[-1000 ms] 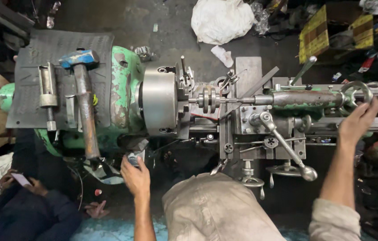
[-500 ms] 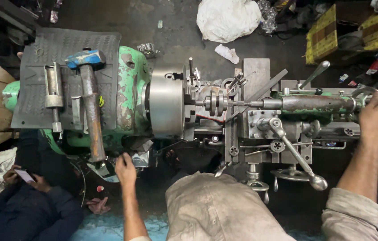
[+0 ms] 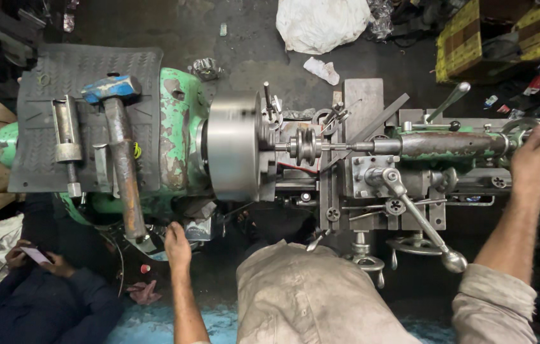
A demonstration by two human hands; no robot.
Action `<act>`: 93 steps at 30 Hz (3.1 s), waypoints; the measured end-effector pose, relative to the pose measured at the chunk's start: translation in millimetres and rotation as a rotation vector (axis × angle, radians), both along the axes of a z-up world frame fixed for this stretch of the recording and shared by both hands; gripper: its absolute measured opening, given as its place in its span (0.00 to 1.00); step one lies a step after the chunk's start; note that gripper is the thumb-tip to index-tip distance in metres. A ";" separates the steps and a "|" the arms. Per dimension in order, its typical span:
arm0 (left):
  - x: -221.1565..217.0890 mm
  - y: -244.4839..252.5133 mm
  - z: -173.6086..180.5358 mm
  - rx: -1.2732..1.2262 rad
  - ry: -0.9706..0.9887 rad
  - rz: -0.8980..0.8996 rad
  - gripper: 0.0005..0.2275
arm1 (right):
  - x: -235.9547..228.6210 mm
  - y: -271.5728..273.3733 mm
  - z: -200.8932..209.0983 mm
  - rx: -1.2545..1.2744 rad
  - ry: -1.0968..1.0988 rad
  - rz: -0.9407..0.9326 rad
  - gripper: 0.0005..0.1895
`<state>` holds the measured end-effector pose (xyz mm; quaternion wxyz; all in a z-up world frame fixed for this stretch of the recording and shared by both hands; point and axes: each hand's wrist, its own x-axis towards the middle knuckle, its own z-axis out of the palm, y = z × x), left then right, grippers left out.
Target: The person operates a metal lathe, rotating the chuck by hand and adjusting the tailstock and tool post. They repeatedly tap the chuck with a hammer and place a paper document under the chuck, then remove it. The person also handles a plastic-wrapped metal part.
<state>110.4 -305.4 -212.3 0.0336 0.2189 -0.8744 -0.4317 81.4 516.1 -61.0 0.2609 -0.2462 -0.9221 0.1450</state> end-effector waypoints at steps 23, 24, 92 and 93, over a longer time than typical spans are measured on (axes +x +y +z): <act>-1.2 91.7 72.5 -0.436 0.120 0.000 0.40 | -33.2 -121.2 51.6 0.350 0.230 0.134 0.16; 2.4 92.3 67.5 -0.429 0.097 0.009 0.40 | -45.0 -139.0 57.4 0.181 0.226 0.375 0.14; -273.7 161.3 204.5 -0.181 0.052 -0.741 0.20 | -90.6 -210.7 32.1 0.102 -0.001 0.517 0.06; -273.3 161.7 205.3 -0.181 0.048 -0.741 0.20 | -90.3 -210.5 31.9 0.103 0.005 0.520 0.06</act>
